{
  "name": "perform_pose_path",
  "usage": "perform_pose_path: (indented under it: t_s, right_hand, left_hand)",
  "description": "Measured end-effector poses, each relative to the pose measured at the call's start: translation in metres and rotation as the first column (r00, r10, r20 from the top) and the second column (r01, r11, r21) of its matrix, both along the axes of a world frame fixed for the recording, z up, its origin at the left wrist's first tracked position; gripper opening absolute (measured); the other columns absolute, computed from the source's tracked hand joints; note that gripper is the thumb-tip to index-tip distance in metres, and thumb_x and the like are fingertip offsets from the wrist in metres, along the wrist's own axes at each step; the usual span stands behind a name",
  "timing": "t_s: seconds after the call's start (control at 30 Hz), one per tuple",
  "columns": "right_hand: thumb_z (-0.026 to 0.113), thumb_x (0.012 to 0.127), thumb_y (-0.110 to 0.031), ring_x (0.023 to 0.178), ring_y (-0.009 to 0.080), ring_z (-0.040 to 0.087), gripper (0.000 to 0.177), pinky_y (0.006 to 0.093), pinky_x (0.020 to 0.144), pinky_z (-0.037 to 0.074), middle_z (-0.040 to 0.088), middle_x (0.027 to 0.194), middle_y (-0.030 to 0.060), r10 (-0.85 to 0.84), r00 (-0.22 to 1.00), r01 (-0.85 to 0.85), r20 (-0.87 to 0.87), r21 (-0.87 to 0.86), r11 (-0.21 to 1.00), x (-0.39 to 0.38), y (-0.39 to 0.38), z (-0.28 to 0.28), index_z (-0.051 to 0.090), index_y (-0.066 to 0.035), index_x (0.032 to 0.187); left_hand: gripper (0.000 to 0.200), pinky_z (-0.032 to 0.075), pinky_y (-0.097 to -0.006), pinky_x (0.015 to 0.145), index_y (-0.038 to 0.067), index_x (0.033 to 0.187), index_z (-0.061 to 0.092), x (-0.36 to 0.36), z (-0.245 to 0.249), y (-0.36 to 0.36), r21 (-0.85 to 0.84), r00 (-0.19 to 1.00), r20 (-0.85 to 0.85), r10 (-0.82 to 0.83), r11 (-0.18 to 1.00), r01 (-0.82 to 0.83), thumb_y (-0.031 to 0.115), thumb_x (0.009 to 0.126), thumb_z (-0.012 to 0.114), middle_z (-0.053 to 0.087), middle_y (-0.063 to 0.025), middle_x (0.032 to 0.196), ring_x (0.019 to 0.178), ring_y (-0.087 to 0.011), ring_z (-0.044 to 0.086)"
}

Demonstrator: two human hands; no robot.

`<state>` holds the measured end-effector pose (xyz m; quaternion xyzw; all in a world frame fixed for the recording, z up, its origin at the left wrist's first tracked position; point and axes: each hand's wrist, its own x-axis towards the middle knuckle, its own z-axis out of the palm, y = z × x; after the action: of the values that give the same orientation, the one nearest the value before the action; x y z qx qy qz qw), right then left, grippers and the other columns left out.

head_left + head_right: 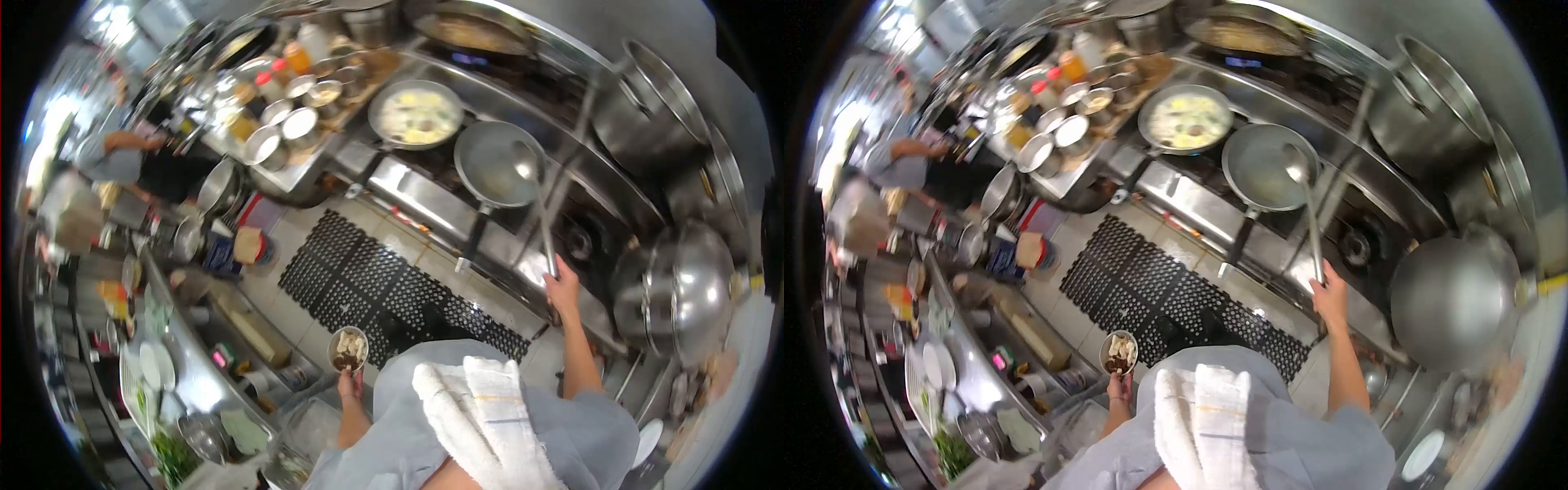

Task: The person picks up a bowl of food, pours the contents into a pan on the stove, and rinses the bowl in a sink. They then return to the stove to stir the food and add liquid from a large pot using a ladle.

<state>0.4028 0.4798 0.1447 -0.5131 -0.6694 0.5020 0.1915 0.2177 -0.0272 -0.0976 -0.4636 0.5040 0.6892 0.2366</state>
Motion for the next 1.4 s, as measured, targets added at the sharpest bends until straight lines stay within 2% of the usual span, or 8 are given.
perform_pose_path:
  t_s: [0.23,0.27,0.33,0.43,0.67,0.97,1.27,1.4]
  right_hand:
    - [0.049,0.088,-0.003,0.036,0.0089,0.035,0.048,0.0231,0.031,0.03,0.04,0.055,0.0009,0.084,0.994,-0.103,-0.071,-0.326,0.94,0.023,0.023,-0.022,0.042,-0.006,0.136]
    - [0.053,0.087,-0.006,0.042,0.0078,0.037,0.033,0.0242,0.038,0.033,0.039,0.058,-0.0008,0.265,0.963,-0.243,0.054,-0.258,0.935,0.026,0.044,-0.026,0.054,-0.004,0.119]
    - [0.05,0.09,-0.007,0.036,0.0079,0.033,0.033,0.0218,0.031,0.028,0.038,0.053,-0.001,0.027,0.988,-0.094,-0.154,-0.444,0.891,0.01,0.035,-0.015,0.052,-0.005,0.123]
    - [0.052,0.091,-0.013,0.037,0.0024,0.031,0.007,0.0212,0.031,0.022,0.038,0.051,-0.0056,0.097,0.954,-0.227,-0.285,-0.469,0.854,-0.027,0.026,0.003,0.051,-0.009,0.086]
    - [0.057,0.084,0.001,0.043,0.0071,0.043,0.049,0.023,0.036,0.035,0.048,0.062,-0.0018,-0.048,0.977,-0.015,-0.208,-0.291,0.957,-0.023,0.039,-0.015,0.049,-0.005,0.131]
    - [0.058,0.084,-0.003,0.045,0.0068,0.046,0.046,0.023,0.036,0.036,0.05,0.065,0.0003,-0.004,0.965,-0.124,-0.262,-0.469,0.874,-0.024,-0.006,-0.006,0.048,-0.001,0.129]
    - [0.057,0.084,-0.001,0.042,0.0069,0.045,0.052,0.0246,0.036,0.037,0.05,0.064,-0.0003,-0.047,0.996,0.038,-0.072,-0.127,0.991,-0.023,-0.009,-0.011,0.045,-0.003,0.134]
    - [0.057,0.084,-0.001,0.041,0.0071,0.045,0.049,0.0244,0.036,0.036,0.05,0.062,-0.0001,0.002,0.985,-0.055,-0.172,-0.302,0.952,-0.021,-0.035,0.004,0.048,-0.004,0.132]
  left_hand:
    - [0.033,0.058,-0.0321,0.072,-0.007,0.112,0.052,0.009,-0.002,0.005,-0.071,0.994,-0.106,0.023,0.997,-0.031,0.018,0.091,0.054,0.058,-0.0185,0.109,0.092,-0.0258,0.063]
    - [0.031,0.058,-0.0313,0.071,-0.006,0.11,0.053,0.01,-0.009,0.007,-0.089,0.988,-0.138,0.064,0.993,-0.077,0.019,0.092,0.053,0.06,-0.018,0.105,0.092,-0.0254,0.063]
    - [0.031,0.058,-0.0317,0.073,-0.005,0.111,0.052,0.007,0.007,0.009,-0.063,0.99,-0.097,0.098,0.993,-0.104,0.017,0.09,0.054,0.058,-0.017,0.109,0.093,-0.0259,0.063]
    - [0.031,0.057,-0.0326,0.077,-0.005,0.113,0.051,0.017,-0.004,0.008,-0.017,0.986,-0.117,0.12,0.992,-0.123,0.015,0.089,0.055,0.057,-0.0161,0.113,0.097,-0.0263,0.062]
    - [0.031,0.057,-0.0348,0.082,-0.003,0.116,0.049,0.017,-0.011,-0.002,0.131,0.98,-0.16,0.114,0.987,-0.094,0.01,0.088,0.054,0.055,-0.0138,0.114,0.102,-0.0273,0.059]
    - [0.032,0.056,-0.0335,0.08,-0.003,0.114,0.048,-0.005,-0.016,-0.003,0.063,0.997,-0.077,0.024,0.998,-0.02,0.011,0.085,0.053,0.052,-0.0123,0.111,0.098,-0.0262,0.059]
    - [0.032,0.053,-0.0347,0.085,-0.001,0.115,0.048,-0.041,-0.012,0.018,0.093,0.993,-0.119,-0.025,0.995,0.036,0.009,0.085,0.052,0.052,-0.0094,0.111,0.101,-0.022,0.055]
    - [0.034,0.054,-0.0318,0.08,-0.001,0.117,0.047,-0.04,-0.002,0.028,0.115,0.994,-0.105,0.001,0.993,0.011,0.009,0.085,0.053,0.051,-0.0103,0.113,0.098,-0.0228,0.056]
